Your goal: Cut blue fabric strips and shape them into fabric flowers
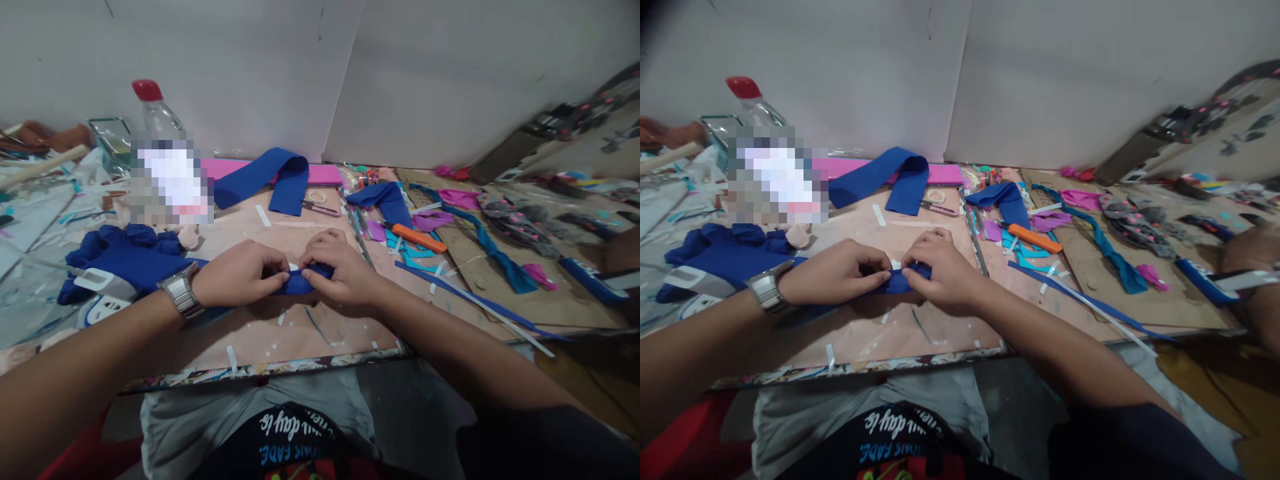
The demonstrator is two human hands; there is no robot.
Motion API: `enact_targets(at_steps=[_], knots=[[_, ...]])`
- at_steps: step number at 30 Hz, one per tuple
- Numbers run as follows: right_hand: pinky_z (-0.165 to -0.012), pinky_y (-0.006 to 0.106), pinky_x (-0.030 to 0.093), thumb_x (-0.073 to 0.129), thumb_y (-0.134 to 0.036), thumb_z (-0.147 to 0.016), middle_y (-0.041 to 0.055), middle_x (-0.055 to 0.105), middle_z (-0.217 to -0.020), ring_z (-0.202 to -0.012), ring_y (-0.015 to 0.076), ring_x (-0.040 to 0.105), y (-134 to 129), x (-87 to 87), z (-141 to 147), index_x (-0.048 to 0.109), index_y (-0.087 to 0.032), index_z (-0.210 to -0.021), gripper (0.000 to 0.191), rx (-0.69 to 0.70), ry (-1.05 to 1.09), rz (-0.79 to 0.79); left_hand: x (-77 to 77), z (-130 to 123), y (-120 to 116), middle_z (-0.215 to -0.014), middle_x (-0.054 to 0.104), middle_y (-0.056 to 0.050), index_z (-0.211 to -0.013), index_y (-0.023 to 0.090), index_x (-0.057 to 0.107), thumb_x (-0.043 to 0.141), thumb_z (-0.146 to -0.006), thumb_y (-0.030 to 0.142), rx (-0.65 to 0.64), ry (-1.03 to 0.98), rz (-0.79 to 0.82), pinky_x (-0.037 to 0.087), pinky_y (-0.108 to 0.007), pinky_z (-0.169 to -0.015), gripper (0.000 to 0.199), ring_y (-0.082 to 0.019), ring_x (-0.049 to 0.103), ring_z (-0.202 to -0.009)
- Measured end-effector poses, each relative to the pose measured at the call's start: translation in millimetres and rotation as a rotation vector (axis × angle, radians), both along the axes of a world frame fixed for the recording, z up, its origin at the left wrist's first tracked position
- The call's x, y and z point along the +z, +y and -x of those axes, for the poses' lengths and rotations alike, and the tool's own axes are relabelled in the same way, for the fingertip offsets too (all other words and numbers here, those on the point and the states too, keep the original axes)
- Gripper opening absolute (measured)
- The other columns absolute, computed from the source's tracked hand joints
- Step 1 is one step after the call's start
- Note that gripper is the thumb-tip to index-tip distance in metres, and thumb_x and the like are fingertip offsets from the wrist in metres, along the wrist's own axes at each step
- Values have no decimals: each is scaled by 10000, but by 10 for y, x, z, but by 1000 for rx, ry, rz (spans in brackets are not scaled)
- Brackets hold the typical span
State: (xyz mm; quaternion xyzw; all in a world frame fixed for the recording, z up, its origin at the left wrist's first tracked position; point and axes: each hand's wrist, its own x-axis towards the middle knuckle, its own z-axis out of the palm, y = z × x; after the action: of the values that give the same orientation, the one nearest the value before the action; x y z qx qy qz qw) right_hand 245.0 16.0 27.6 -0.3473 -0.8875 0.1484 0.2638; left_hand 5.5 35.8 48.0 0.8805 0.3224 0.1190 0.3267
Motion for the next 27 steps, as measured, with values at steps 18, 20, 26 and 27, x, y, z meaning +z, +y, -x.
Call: enact_targets(at_steps=[18, 20, 26, 27], knots=[[-952, 434, 341, 643, -245, -882, 16, 743, -802, -827, 204, 656, 59, -13, -44, 687, -206, -812, 92, -134, 16, -75, 33, 95, 124, -831, 780, -52, -977, 187, 790, 498, -849, 195, 82, 243, -144, 408, -298, -670, 319, -194, 657, -703], [-961, 437, 344, 645, -242, -879, 15, 744, -810, -819, 201, 660, 61, -18, -48, 684, -205, -811, 87, -160, 26, -76, 37, 101, 133, -845, 785, -62, -979, 189, 792, 485, -864, 205, 109, 268, -181, 411, -306, -672, 329, -205, 666, -716], [-955, 434, 371, 636, -245, -885, 25, 749, -811, -806, 206, 651, 78, -20, -65, 684, -209, -814, 93, -212, 49, -81, 6, 134, 194, -922, 803, -77, -1016, 196, 792, 455, -896, 229, 166, 319, -295, 445, -327, -718, 360, -235, 701, -793], [-949, 432, 375, 639, -245, -885, 26, 750, -813, -815, 210, 653, 83, -23, -68, 686, -210, -812, 94, -222, 56, -86, -6, 142, 209, -940, 805, -80, -1024, 196, 790, 445, -899, 226, 173, 332, -321, 451, -331, -729, 368, -243, 708, -815]])
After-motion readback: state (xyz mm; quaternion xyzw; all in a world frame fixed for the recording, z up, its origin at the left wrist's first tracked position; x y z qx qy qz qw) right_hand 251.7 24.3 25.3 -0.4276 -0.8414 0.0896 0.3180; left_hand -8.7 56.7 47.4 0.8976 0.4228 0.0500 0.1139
